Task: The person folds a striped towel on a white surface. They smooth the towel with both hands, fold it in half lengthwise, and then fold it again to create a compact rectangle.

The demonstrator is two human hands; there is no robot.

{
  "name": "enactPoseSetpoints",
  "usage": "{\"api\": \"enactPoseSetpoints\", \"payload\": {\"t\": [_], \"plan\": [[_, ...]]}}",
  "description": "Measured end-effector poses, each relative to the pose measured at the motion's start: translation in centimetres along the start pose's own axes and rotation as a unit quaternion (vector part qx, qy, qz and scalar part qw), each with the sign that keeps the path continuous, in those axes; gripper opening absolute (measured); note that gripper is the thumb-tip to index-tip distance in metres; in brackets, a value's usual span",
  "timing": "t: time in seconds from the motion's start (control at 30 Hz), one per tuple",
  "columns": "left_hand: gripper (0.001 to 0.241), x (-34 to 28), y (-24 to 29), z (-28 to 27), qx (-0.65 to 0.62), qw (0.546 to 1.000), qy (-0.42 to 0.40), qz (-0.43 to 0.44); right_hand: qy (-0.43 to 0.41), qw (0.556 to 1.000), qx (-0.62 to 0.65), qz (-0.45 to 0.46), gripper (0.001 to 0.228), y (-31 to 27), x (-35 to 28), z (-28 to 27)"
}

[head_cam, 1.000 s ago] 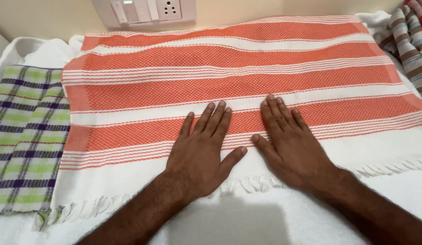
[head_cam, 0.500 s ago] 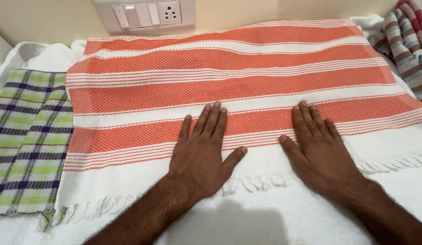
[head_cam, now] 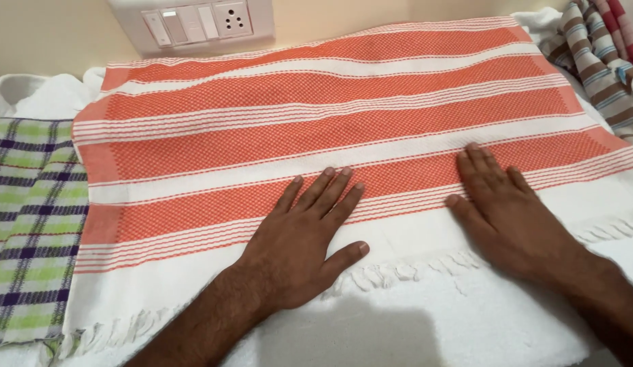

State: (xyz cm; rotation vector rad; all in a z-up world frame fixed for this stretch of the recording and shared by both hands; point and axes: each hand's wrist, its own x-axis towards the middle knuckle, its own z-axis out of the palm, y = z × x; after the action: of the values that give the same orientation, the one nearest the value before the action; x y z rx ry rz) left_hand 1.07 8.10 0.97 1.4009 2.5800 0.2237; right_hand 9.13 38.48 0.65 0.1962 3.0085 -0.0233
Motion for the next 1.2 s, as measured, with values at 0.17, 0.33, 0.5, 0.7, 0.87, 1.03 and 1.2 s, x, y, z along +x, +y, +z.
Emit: {"api": "enactPoseSetpoints", "payload": {"t": [0.17,0.33,0.5,0.7,0.87,1.03,1.2], "plan": [[0.084,0.3,0.0,-0.1,-0.014,0.999,-0.002,-0.030,0.024,1.000,-0.001,0.014,0.083,2.9,0.0,0.7],[0.080,0.7,-0.4,0.6,0.003,0.997,0.026,-0.078,0.047,0.999,0.000,0.025,0.082,4.0,-0.1,1.0],[0.083,0.5,-0.4,0.1,0.038,0.992,0.008,-0.121,0.025,0.997,0.010,0.067,0.082,4.3,0.1,0.7],[0.082,0.5,-1.6,-0.6,0.033,0.985,0.002,-0.168,0.008,0.995,0.037,0.092,0.084,7.0,0.7,1.2],[0.082,0.6,-2.4,-1.2,0.072,0.981,0.002,-0.182,0.014,0.997,0.023,0.073,0.088,8.8,1.2,1.5],[0.076,1.9,-1.4,-0.5,0.115,0.971,0.035,-0.208,0.056,0.995,0.038,0.075,0.085,6.2,0.6,-0.8],[0.071,7.1,3.6,0.3,0.030,0.999,0.040,-0.010,0.072,0.983,0.067,-0.155,0.069,4.0,1.5,-2.4]]}}
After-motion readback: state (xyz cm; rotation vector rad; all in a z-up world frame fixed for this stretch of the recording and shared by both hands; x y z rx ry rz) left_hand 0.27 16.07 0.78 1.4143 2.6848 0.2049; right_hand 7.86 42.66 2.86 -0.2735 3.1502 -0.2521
